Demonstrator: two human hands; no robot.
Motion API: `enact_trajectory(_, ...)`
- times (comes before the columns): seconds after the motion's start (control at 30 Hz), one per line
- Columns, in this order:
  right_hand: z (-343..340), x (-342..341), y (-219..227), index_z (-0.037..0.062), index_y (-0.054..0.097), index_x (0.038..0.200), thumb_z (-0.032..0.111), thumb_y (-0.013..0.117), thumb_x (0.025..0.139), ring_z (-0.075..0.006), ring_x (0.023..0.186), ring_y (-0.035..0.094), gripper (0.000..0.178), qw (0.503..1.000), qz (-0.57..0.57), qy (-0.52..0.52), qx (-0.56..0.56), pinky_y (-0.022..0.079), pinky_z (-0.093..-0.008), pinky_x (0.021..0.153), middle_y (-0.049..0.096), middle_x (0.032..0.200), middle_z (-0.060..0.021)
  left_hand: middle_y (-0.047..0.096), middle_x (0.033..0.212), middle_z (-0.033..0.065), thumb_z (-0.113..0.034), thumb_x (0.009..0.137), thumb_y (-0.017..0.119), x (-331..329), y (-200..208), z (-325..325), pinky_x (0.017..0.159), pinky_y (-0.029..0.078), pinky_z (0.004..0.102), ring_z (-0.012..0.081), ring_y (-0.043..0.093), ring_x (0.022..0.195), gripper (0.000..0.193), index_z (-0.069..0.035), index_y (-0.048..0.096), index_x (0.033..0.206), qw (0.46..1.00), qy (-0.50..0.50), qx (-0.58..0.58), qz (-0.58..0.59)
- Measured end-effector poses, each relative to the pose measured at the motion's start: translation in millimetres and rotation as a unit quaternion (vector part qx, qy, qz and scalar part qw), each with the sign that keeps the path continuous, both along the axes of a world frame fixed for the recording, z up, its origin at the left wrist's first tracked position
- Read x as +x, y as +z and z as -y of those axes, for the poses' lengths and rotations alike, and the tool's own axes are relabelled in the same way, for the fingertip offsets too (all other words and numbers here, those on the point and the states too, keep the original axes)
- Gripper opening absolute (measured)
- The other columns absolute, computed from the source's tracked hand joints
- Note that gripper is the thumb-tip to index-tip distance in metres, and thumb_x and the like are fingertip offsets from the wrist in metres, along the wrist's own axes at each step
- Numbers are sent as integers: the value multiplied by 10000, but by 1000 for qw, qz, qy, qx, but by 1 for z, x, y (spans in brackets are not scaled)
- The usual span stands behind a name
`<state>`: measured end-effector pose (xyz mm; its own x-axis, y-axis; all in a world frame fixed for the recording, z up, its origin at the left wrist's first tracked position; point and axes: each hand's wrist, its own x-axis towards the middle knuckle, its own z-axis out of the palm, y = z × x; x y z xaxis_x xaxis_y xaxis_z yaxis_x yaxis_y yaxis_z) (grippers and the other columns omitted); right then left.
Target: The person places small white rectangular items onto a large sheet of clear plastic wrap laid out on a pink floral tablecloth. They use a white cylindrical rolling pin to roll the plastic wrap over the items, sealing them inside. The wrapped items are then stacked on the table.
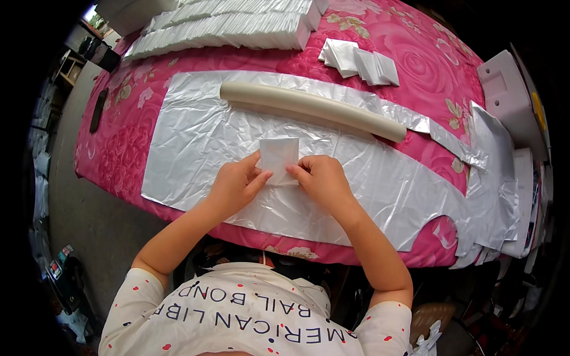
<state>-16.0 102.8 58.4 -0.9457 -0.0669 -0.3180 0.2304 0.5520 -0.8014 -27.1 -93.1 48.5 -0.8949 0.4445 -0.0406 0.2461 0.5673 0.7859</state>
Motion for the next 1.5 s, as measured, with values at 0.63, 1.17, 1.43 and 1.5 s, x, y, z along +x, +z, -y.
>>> enact_trajectory(0.63,4,-13,1,-18,657,749,228,649,742,-244,526,595,246,996,70,-1,57,473,-339,531,624,621,-127,209,1422,271,-430,739,597,-1,-28,-38,1099,133,466,378,181,1349,940,107,153,1369,961,-87,-126,-230)
enact_trajectory(1.17,-10,86,5,39,590,1075,136,724,690,-265,947,559,419,976,-176,126,6,462,-337,809,591,1042,-123,291,1408,227,-375,763,631,68,-11,52,1075,211,465,352,279,1317,742,44,356,1310,891,-359,-186,-207)
enact_trajectory(1.43,9,79,12,57,635,990,66,711,728,-204,921,565,273,948,-120,166,-243,446,-306,788,610,977,-73,117,1465,243,-404,935,390,75,5,32,1047,251,450,386,217,1335,565,-72,327,1387,948,-222,227,-5)
enact_trajectory(1.5,4,65,19,45,650,898,8,687,736,-181,828,582,171,952,-141,131,-238,451,-293,730,623,872,-57,110,1467,243,-379,924,420,69,10,24,1052,246,437,373,234,1331,573,-68,308,1392,954,-158,248,-53)
